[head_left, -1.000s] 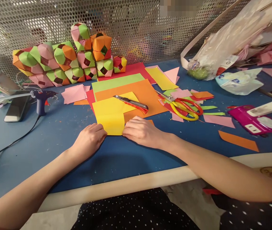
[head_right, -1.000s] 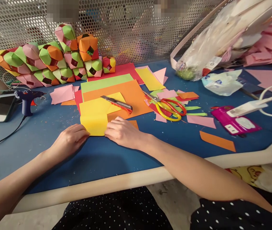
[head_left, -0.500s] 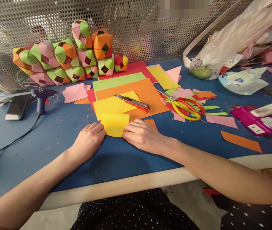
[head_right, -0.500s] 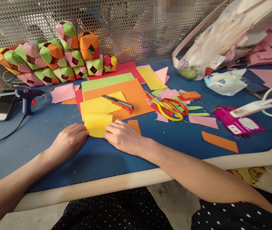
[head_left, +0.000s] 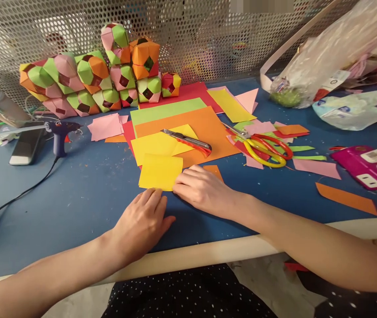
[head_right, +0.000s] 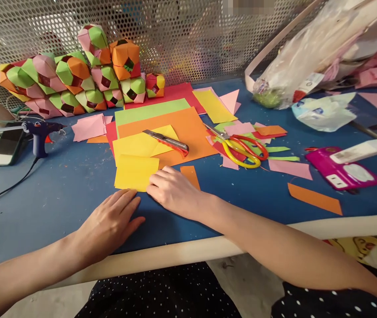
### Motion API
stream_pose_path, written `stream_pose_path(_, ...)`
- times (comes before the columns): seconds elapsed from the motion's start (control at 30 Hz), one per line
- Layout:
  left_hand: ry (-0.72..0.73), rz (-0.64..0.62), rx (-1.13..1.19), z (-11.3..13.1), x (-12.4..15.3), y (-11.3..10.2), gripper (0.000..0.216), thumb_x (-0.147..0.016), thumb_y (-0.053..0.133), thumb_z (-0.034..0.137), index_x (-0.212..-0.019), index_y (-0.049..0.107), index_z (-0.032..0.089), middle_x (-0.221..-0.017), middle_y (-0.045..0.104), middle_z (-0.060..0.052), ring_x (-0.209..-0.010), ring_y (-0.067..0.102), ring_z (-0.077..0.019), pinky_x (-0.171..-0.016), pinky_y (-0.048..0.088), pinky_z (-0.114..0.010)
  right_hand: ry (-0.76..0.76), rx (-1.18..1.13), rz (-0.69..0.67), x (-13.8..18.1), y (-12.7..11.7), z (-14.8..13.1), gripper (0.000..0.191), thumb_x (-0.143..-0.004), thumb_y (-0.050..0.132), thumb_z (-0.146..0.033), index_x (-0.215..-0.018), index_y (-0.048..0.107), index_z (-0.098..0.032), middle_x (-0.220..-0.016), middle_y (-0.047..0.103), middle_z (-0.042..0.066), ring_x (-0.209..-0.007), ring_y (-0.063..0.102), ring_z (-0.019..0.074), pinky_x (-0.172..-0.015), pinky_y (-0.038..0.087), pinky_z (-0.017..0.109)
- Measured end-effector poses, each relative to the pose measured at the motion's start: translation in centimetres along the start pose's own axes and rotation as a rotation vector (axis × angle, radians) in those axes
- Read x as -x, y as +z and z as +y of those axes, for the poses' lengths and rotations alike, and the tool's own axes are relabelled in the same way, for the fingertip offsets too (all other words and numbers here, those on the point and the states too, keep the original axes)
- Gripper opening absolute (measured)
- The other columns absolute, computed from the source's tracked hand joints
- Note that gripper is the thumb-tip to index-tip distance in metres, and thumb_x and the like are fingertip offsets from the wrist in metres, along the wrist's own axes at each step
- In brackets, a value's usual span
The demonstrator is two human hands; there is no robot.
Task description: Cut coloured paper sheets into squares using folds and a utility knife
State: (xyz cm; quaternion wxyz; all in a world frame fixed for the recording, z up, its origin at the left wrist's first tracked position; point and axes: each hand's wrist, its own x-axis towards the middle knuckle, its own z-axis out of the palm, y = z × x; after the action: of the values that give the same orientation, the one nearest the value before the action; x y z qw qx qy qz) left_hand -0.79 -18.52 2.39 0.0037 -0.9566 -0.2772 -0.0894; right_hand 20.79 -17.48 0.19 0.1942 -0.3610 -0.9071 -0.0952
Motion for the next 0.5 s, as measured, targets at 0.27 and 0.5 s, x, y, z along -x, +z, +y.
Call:
stream_pose_path(0.27, 0.028, 0.086, -0.102, 0.82, 0.57, 1.05, 0.043, -0.091, 0.056, 0.042, -0.104, 0.064, 0.001, -0.109, 0.065, -0.024, -0.105, 0.063, -0.0355, -0.085, 0.057, -0.047, -0.013, -0.015, -0.017, 0.3, -0.39, -0.31, 0.026, -0.093, 0.047, -0.006, -0.078, 0.066, -0.013, -0.078, 0.061, 0.006, -0.071, 0.049, 0.0184, -0.07, 0.036, 0.033)
stream_pose_path(0.5, 0.033, 0.097, -0.166, 1.01, 0.84, 1.17, 0.047, -0.093, 0.053, 0.042, -0.112, 0.063, 0.001, -0.118, 0.064, -0.025, -0.111, 0.062, -0.0382, -0.09, 0.055, -0.05, 0.009, -0.042, -0.017, 0.44, -0.81, -0.84, 0.026, -0.092, 0.047, -0.004, -0.082, 0.069, -0.013, -0.081, 0.065, 0.006, -0.073, 0.054, 0.0185, -0.07, 0.038, 0.034)
